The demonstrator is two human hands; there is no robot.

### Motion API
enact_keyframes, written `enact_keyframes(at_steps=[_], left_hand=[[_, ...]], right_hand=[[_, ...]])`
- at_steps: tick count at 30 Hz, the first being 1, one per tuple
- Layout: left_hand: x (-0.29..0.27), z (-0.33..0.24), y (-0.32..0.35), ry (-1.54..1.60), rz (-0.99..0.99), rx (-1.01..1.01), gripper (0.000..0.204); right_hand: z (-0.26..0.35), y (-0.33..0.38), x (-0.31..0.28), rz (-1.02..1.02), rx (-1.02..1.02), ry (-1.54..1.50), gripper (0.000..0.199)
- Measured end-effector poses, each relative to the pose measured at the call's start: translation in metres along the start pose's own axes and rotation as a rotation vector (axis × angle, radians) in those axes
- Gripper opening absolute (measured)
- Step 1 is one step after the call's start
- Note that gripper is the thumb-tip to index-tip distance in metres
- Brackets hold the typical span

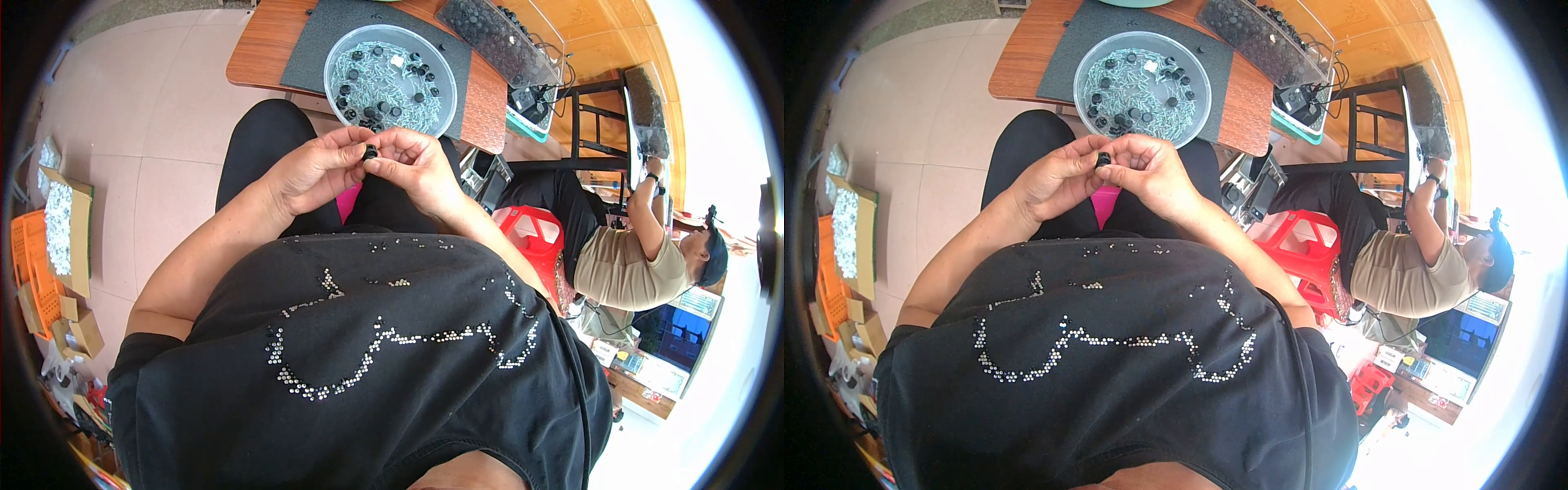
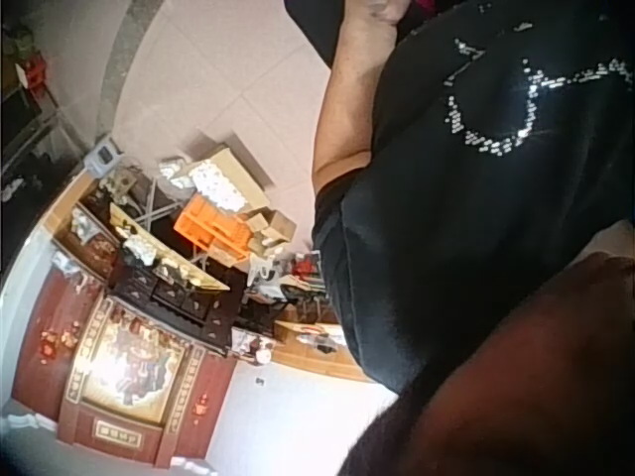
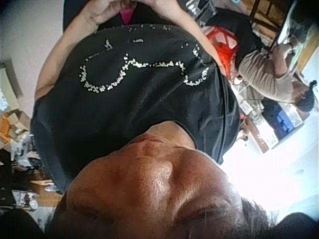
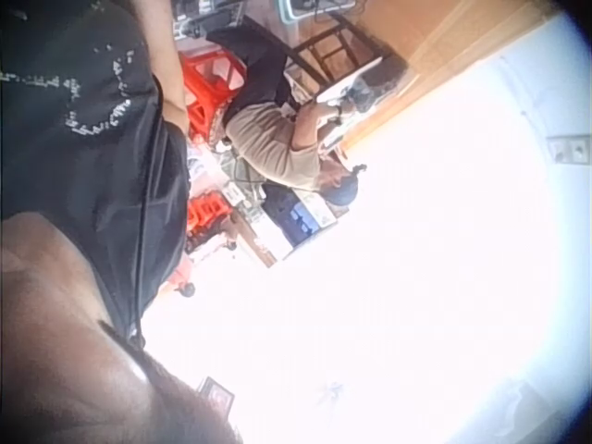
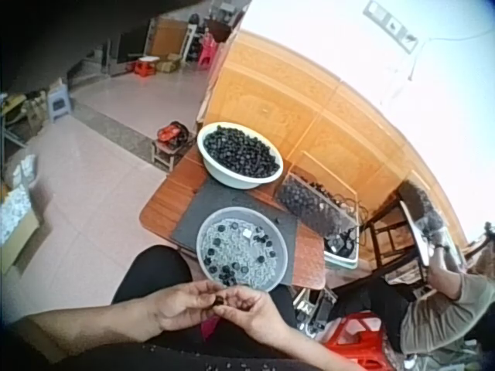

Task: The person assembles small black plastic components by hand, taking them from a plastic bowl.

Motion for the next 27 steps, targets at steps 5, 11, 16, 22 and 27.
enact_keyframes(at_steps=[5, 11, 16, 22, 27], left_hand=[[0.003, 0.000, 0.001, 0.003, 0.000, 0.001, 0.018], [0.004, 0.003, 0.002, -0.002, -0.037, -0.013, 0.018], [0.003, 0.007, 0.003, 0.012, -0.048, -0.025, 0.019], [-0.002, 0.009, 0.003, 0.025, -0.092, -0.040, 0.020], [-0.040, -0.003, 0.013, 0.010, -0.311, -0.026, 0.023]], right_hand=[[0.004, 0.001, 0.002, 0.025, 0.067, 0.057, 0.013], [0.001, -0.001, -0.005, 0.012, 0.022, 0.215, 0.010], [0.019, 0.002, 0.001, -0.020, -0.027, 0.623, 0.011], [-0.004, 0.000, -0.015, -0.018, 0.089, 0.136, 0.009], [0.046, -0.005, -0.132, -0.340, 0.063, 0.159, 0.013]])
Point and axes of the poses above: each hand's wrist, its own y-axis away from the middle knuckle, its own x-axis out of the palm, z = x × y, the point moved 10 cm from there along -y, towards the middle knuckle, and after that the axes turned 12 degrees about z, right-handed, at the moved point
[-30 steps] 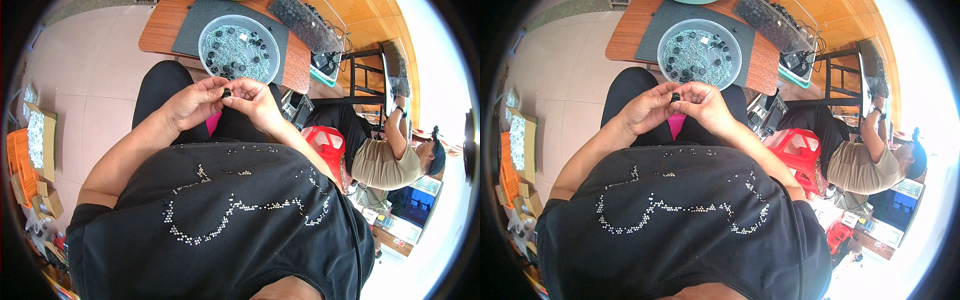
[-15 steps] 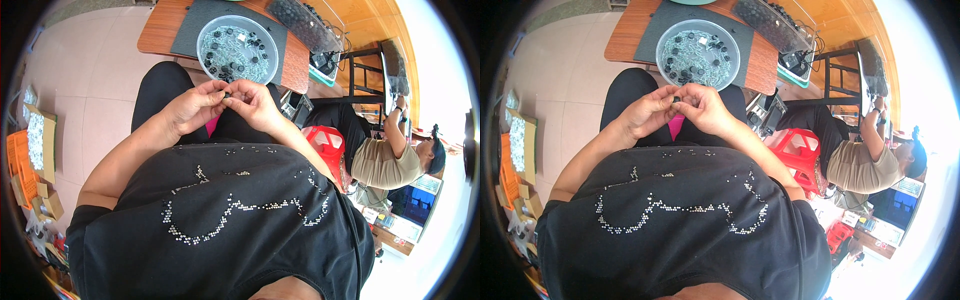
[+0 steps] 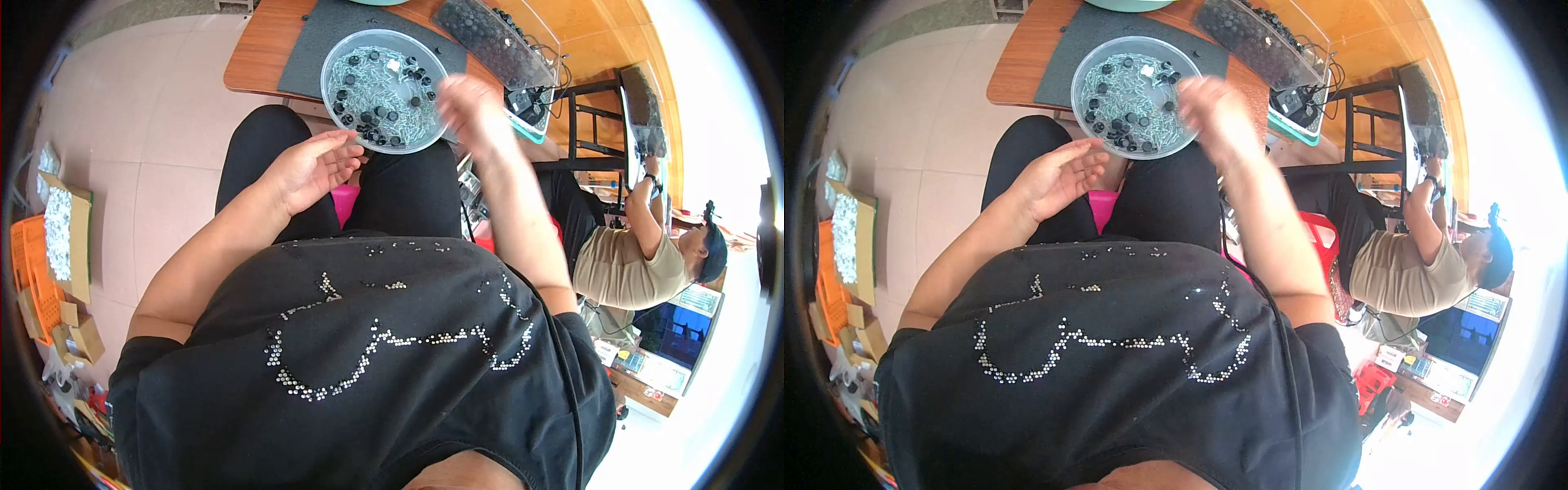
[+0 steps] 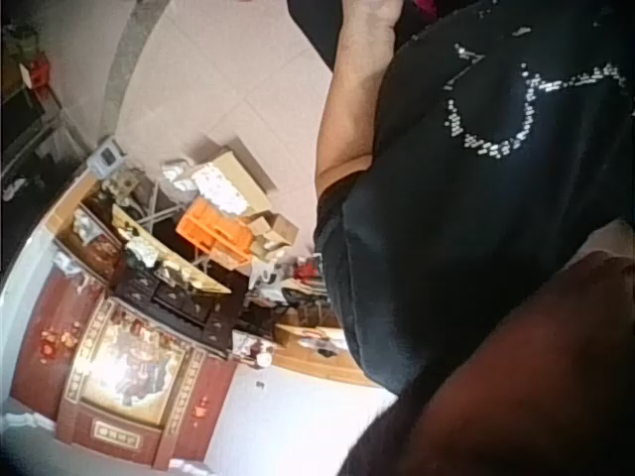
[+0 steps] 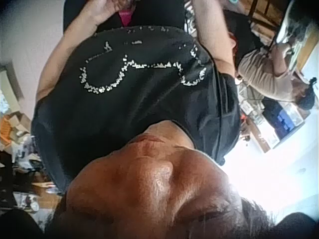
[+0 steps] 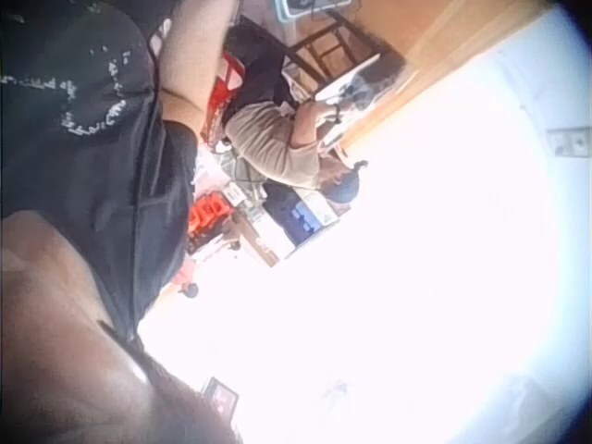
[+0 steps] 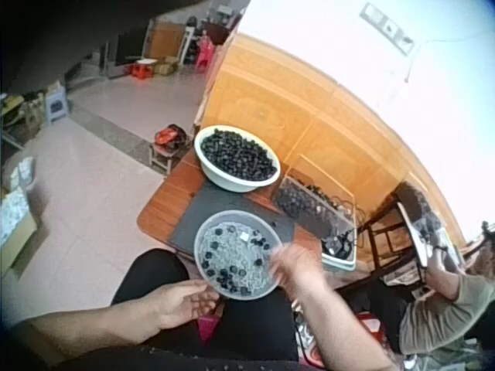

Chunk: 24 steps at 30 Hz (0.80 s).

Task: The person assembles small black plastic components by hand, taking them from a plastic bowl.

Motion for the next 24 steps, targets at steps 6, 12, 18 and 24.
enact_keyframes(at_steps=[6, 12, 18, 24], left_hand=[[-0.016, 0.000, 0.003, -0.021, -0.091, -0.013, 0.022], [-0.025, 0.001, 0.005, -0.024, -0.164, -0.012, 0.023], [-0.028, 0.002, 0.000, -0.040, -0.150, -0.031, 0.024], [-0.015, 0.006, -0.003, -0.089, -0.071, -0.029, 0.025]], right_hand=[[0.066, -0.049, -0.087, -0.343, -0.233, -0.022, 0.013], [-0.011, -0.034, 0.076, 0.126, -0.302, 1.088, 0.024], [-0.022, -0.019, 0.076, -0.010, -0.462, 1.174, 0.024], [-0.028, 0.007, 0.072, -0.076, -0.225, 0.672, 0.020]])
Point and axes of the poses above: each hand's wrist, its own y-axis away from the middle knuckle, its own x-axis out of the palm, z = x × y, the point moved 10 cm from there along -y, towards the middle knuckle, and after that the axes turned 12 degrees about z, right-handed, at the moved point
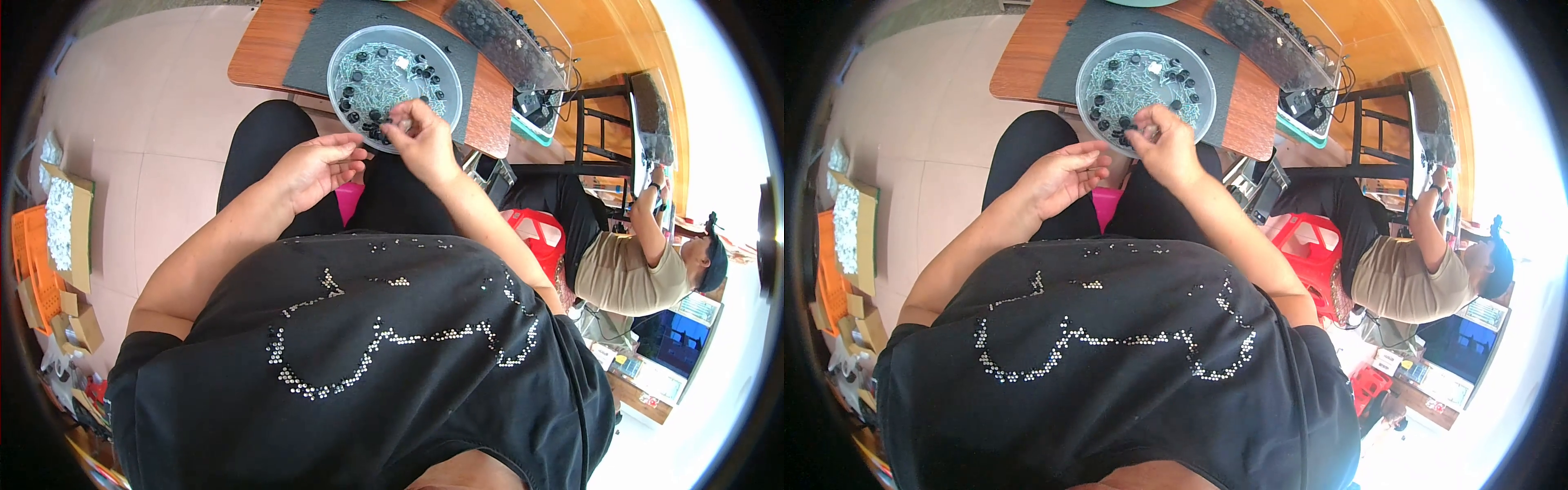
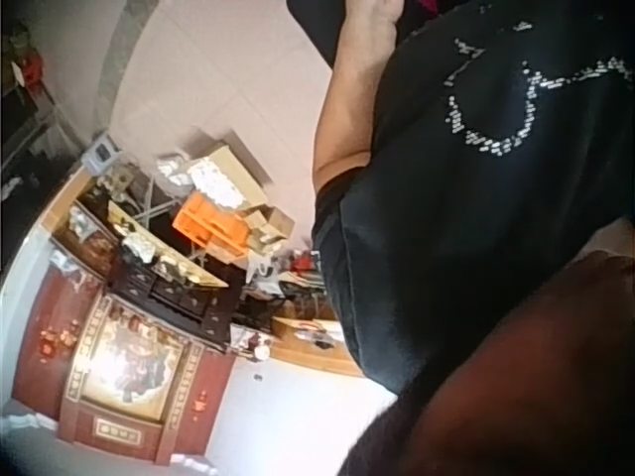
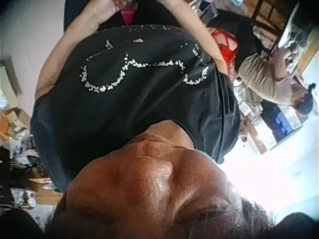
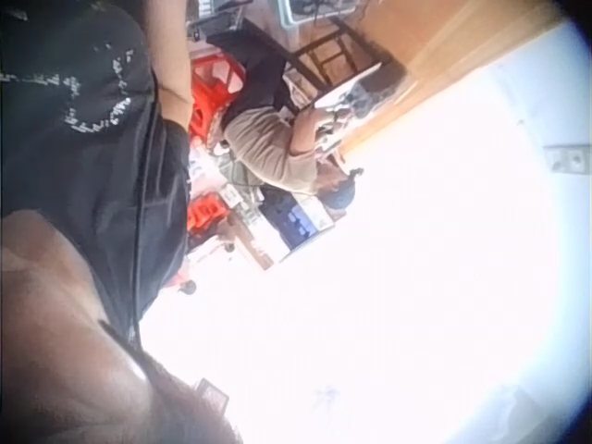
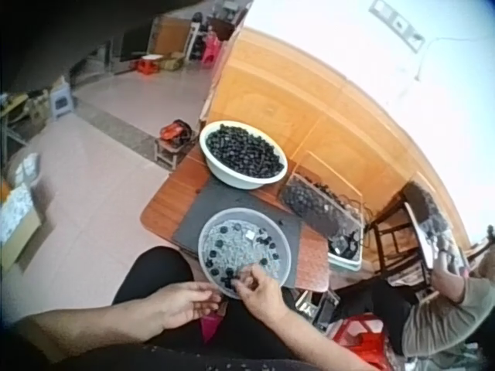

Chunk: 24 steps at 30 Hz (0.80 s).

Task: The person assembles small black plastic components by hand, taking them from a plastic bowl.

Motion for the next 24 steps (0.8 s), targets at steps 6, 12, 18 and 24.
enact_keyframes(at_steps=[6, 12, 18, 24], left_hand=[[0.008, 0.001, -0.002, -0.006, 0.095, 0.030, 0.024], [-0.005, -0.001, -0.004, 0.017, 0.033, 0.045, 0.022], [-0.006, -0.001, -0.005, 0.027, 0.038, 0.050, 0.019], [-0.002, -0.003, -0.003, 0.024, 0.023, 0.043, 0.018]], right_hand=[[0.035, 0.022, 0.037, 0.186, -0.139, -0.050, 0.013], [0.001, -0.011, 0.004, 0.117, -0.083, 0.200, 0.015], [-0.012, -0.019, 0.020, 0.148, -0.049, 0.433, 0.013], [-0.004, -0.012, 0.003, 0.060, -0.002, 0.284, 0.013]])
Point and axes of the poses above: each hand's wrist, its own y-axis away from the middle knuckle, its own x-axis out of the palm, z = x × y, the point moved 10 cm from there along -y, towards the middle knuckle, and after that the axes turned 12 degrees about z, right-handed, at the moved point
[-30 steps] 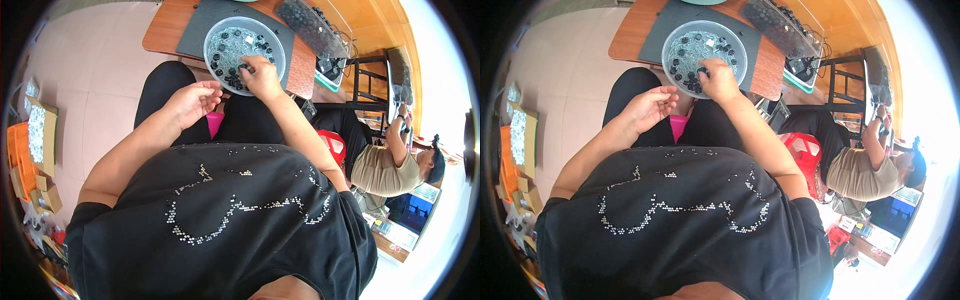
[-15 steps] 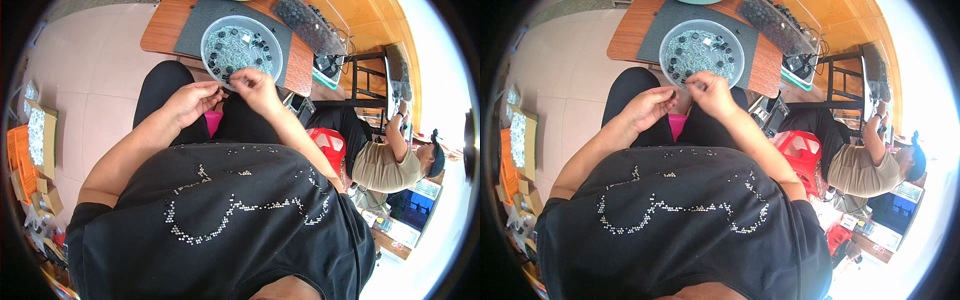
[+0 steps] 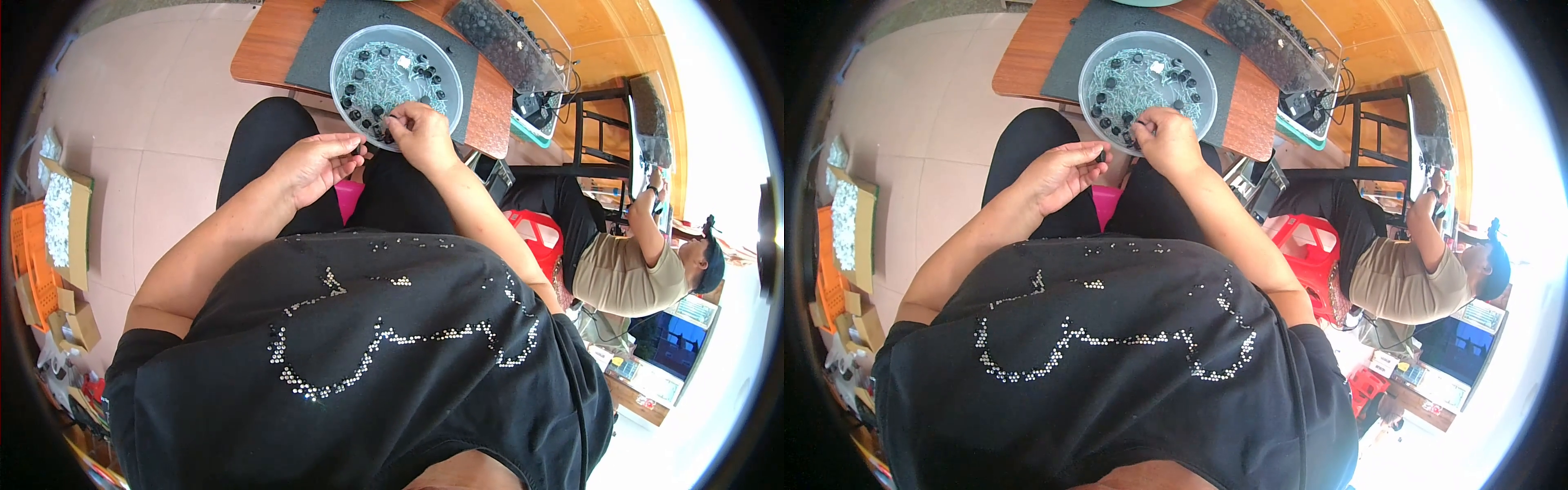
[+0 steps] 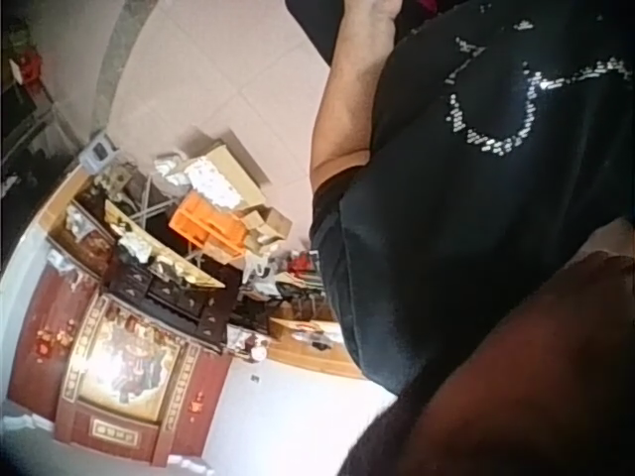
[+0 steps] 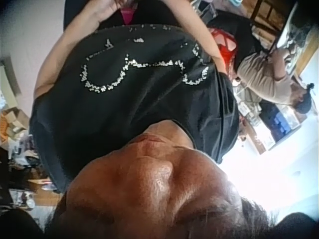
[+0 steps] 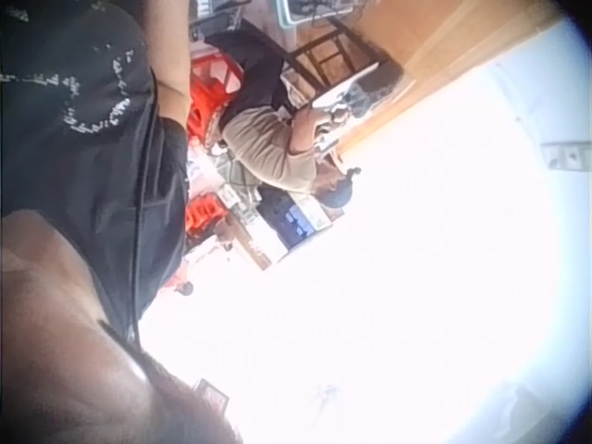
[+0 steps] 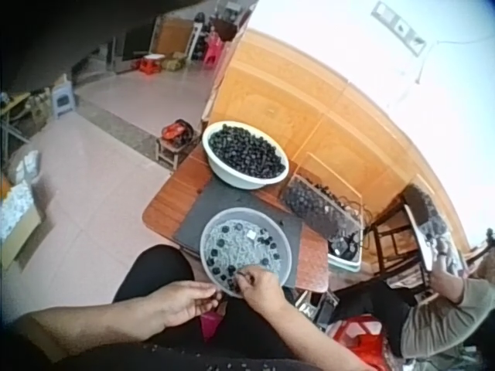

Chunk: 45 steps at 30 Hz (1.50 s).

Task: The person assembles small black plastic components by hand, taking them from a plastic bowl.

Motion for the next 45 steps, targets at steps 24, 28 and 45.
enact_keyframes(at_steps=[24, 28, 45], left_hand=[[0.000, -0.002, 0.003, 0.151, -0.036, -0.003, 0.014], [0.001, -0.008, 0.004, 0.109, -0.068, 0.059, 0.010], [0.010, -0.029, -0.002, -0.281, -0.014, 0.155, 0.010]], right_hand=[[-0.029, -0.065, -0.024, -0.052, -0.116, 0.309, 0.013], [-0.029, -0.069, -0.012, 0.020, -0.153, 0.413, 0.011], [-0.070, -0.040, -0.030, -0.144, 0.107, -0.245, 0.011]])
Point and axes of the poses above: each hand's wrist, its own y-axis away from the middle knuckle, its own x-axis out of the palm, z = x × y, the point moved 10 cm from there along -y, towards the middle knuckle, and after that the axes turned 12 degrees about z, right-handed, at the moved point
